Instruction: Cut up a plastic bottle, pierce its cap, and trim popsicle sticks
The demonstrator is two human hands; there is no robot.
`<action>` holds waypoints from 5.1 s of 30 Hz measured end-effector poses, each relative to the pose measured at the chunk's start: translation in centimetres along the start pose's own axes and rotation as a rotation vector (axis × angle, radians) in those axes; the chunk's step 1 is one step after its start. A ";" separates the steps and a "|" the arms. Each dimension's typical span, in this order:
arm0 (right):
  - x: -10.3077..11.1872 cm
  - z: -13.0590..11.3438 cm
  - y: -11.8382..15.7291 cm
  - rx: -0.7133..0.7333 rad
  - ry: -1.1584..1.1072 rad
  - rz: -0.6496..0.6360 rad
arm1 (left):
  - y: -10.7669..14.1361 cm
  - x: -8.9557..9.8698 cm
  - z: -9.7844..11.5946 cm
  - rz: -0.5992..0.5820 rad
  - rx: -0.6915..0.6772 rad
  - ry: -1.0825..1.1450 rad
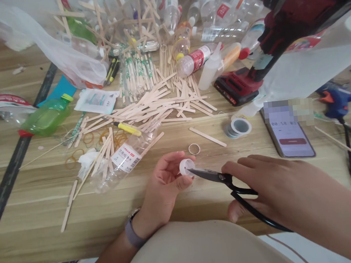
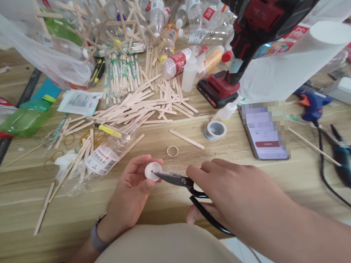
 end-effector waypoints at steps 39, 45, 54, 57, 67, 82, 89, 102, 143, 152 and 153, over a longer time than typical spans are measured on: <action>0.4 -0.2 0.0 0.038 0.023 0.082 | 0.1 -0.4 0.3 0.003 0.007 0.056; 1.0 -0.5 -0.2 0.069 0.050 0.099 | 0.2 -0.6 0.2 -0.034 0.022 0.087; 1.1 -0.8 -0.3 0.094 0.151 0.071 | 0.1 -0.5 0.1 0.006 0.051 0.077; 1.1 -0.8 -0.5 0.098 0.145 0.076 | 0.2 -0.5 0.1 0.012 0.058 0.073; 1.1 -0.8 -0.2 0.127 0.160 0.076 | 0.2 -0.5 0.0 -0.014 0.071 0.052; 0.6 -0.6 0.1 0.130 0.198 0.058 | 0.3 -0.4 -0.3 -0.051 0.088 0.027; 0.6 -0.7 0.2 0.149 0.179 0.066 | 0.4 -0.4 -0.3 -0.063 0.081 0.033; -0.2 0.2 0.7 0.027 0.033 0.039 | 0.3 -0.3 -0.1 -0.024 0.055 0.034; -2.1 0.4 1.1 -0.244 -0.431 -0.127 | 0.4 -0.5 0.2 -0.098 -0.053 -0.004; -3.6 1.5 2.2 -0.441 -0.475 -0.128 | 0.6 0.6 1.9 0.142 -0.363 -0.536; -3.6 1.5 2.3 -0.453 -0.484 -0.133 | 0.7 0.6 2.2 0.152 -0.421 -0.641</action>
Point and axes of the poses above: each hand's wrist, its own y-axis away from the middle knuckle, its own x-axis out of the back of the hand, z = x × y, the point moved 5 cm from there along -y, towards the middle knuckle, and after that the axes turned 8 degrees about z, right-handed, at the moved point
